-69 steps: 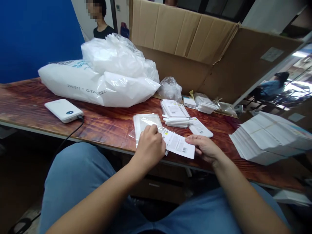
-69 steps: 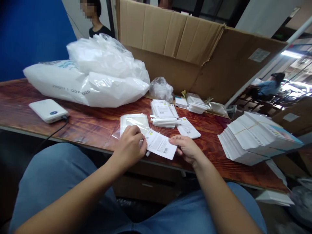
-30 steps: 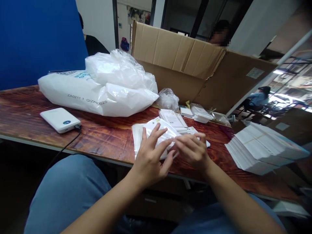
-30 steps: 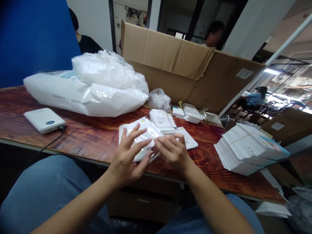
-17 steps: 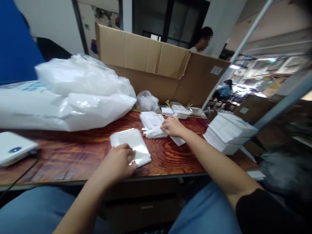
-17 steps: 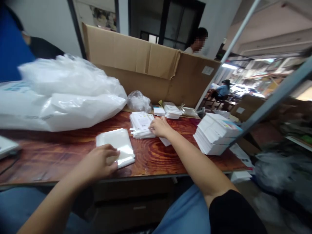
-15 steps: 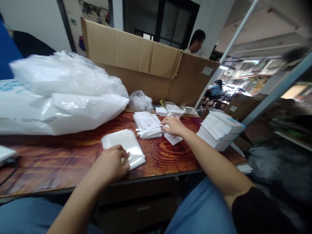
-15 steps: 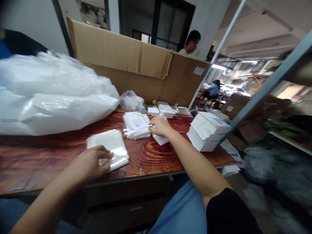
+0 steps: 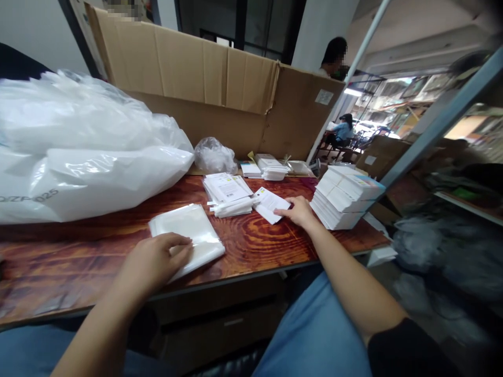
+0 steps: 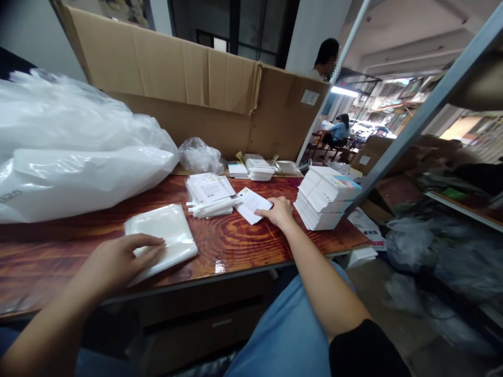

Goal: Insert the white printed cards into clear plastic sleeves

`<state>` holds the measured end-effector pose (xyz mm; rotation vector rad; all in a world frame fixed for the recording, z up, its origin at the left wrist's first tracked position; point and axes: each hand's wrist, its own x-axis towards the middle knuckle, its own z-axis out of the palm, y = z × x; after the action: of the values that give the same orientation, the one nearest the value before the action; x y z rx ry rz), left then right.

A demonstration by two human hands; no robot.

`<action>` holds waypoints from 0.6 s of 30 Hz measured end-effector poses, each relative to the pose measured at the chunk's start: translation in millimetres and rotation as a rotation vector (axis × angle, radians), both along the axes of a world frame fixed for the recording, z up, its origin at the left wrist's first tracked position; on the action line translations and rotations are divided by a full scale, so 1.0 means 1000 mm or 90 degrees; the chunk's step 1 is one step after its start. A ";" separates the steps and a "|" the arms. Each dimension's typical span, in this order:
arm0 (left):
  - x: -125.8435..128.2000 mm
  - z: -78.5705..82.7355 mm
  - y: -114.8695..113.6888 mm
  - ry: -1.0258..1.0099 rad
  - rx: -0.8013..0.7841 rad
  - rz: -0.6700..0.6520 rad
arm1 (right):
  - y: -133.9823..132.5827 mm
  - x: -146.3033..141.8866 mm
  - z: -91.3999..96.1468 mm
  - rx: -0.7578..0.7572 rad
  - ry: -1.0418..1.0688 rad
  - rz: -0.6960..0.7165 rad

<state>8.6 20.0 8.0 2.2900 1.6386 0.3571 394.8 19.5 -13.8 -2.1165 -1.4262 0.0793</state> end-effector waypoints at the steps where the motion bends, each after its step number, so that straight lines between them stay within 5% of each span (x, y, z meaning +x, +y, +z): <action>1: 0.000 0.000 0.001 -0.002 -0.003 0.008 | 0.000 0.001 0.001 0.036 0.021 -0.011; 5: 0.007 -0.001 0.000 0.003 0.050 -0.003 | -0.010 0.001 0.020 0.142 0.152 -0.020; 8: 0.013 -0.003 -0.003 0.019 0.099 -0.001 | -0.029 -0.016 0.044 0.132 0.269 0.058; 13: 0.019 -0.004 -0.012 -0.010 0.091 0.021 | -0.050 -0.069 0.055 -0.165 0.586 0.349; 18: 0.024 -0.002 -0.021 -0.048 0.105 0.011 | -0.039 -0.093 0.033 -0.318 0.653 0.401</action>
<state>32.1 -1.4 5.6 2.3497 1.6489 0.5956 301.4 -19.1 19.2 -1.4054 -1.3654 1.6289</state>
